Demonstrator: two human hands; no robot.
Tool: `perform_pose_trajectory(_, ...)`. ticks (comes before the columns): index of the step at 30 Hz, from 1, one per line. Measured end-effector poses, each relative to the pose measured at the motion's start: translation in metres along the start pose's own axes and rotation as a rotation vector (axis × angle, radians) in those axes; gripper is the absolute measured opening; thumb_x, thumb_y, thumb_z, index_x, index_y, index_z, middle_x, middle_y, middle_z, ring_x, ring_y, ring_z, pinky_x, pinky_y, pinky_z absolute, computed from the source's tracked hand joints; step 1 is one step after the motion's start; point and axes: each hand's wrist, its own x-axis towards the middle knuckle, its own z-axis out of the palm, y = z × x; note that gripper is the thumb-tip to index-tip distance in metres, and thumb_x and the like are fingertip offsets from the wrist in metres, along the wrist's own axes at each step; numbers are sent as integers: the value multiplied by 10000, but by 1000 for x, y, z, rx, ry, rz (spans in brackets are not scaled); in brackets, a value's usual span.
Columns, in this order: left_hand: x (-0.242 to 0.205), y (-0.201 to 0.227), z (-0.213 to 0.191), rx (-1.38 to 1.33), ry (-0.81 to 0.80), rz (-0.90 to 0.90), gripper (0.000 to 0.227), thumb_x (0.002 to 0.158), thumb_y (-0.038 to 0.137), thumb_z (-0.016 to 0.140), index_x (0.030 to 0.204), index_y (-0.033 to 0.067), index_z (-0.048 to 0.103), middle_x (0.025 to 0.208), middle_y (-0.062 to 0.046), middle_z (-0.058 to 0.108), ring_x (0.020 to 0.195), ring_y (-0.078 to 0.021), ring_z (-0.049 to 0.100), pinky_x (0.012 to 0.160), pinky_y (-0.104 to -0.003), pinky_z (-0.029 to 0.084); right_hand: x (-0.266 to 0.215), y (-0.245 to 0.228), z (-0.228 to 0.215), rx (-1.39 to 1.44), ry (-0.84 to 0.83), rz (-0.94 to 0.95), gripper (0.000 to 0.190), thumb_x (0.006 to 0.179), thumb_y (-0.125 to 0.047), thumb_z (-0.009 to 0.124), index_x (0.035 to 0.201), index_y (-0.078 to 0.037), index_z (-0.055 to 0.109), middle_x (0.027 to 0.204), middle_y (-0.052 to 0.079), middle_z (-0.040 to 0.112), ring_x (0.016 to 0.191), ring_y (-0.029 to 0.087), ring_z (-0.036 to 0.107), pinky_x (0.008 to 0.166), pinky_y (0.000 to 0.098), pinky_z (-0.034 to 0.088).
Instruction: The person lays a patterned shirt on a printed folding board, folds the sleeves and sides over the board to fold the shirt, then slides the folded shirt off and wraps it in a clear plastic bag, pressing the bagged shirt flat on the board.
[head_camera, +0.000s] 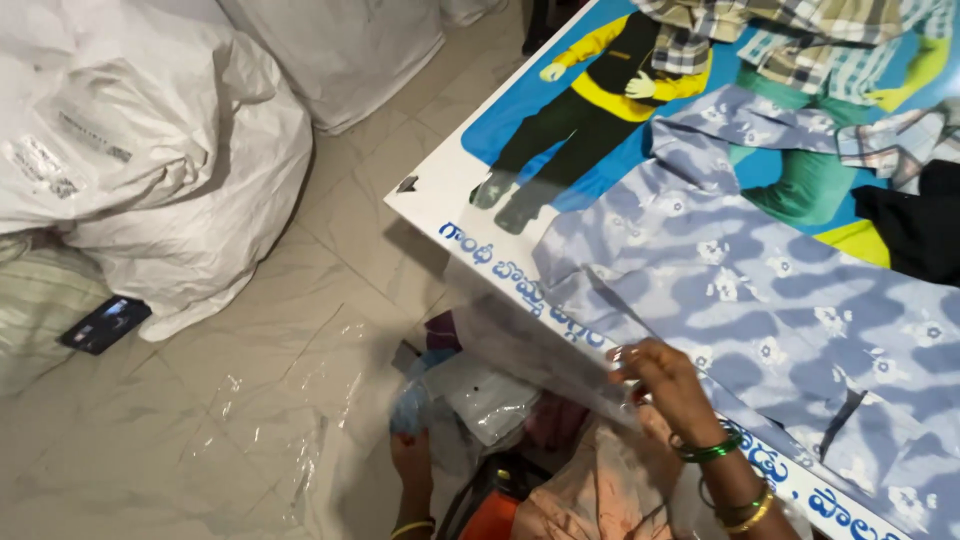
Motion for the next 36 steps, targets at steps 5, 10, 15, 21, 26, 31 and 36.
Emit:
perform_pose_trajectory(5, 8, 166, 15, -152, -111, 351, 601, 892, 146, 798, 1375, -74, 515, 1188, -157, 515, 1092, -218, 522, 945, -361, 470, 6, 10, 18, -128, -241, 47, 222, 976, -207, 540, 987, -65, 710, 862, 47, 805, 704, 133, 710, 549, 280, 547)
perform_pose_trajectory(10, 7, 259, 18, 115, -355, 629, 989, 660, 88, 890, 1489, -73, 374, 1374, -147, 509, 1245, -222, 478, 934, -359, 455, 21, 45, 12, -86, -473, -76, 209, 993, -209, 574, 942, -54, 704, 827, 75, 802, 667, 98, 664, 574, 256, 544)
perform_pose_trajectory(15, 10, 241, 23, 280, -506, 183, 293, 848, 92, 719, 1129, 17, 685, 817, -145, 712, 702, -260, 671, 660, -392, 569, 24, 69, 6, -545, 53, -298, 376, 908, -256, 729, 1224, -69, 649, 1097, 141, 742, 976, 243, 711, 775, 316, 547)
perform_pose_trajectory(21, 25, 184, -25, 727, 239, 709, 298, 844, 123, 644, 1134, 109, 713, 1115, -133, 709, 939, -382, 679, 797, -482, 556, -9, 100, -79, -374, 501, -191, 662, 849, -199, 770, 1452, -134, 505, 1398, 151, 577, 1094, 308, 682, 789, 389, 616)
perform_pose_trajectory(26, -6, 173, -7, 993, 71, 638, 241, 841, 84, 637, 1050, 152, 739, 1175, -92, 681, 1040, -319, 661, 831, -455, 554, -87, 138, -194, -353, 757, -369, 519, 931, -162, 700, 1420, -40, 578, 1356, 182, 629, 1152, 238, 660, 869, 357, 599)
perform_pose_trajectory(31, -44, 134, 99, 721, -343, 1434, 284, 731, 88, 608, 1007, 40, 656, 1118, -139, 648, 1073, -349, 642, 934, -496, 550, -150, 152, -192, -454, 613, -277, 458, 936, -162, 738, 1373, -69, 639, 1310, 167, 703, 1168, 237, 674, 906, 370, 558)
perform_pose_trajectory(36, -177, 210, 182, 669, -708, 1095, 167, 806, 143, 637, 962, 101, 681, 996, -140, 669, 936, -397, 625, 812, -513, 508, -163, 223, -137, -899, 40, -244, 658, 899, -316, 740, 1481, -181, 464, 1508, 155, 507, 1372, 371, 467, 1119, 476, 363)
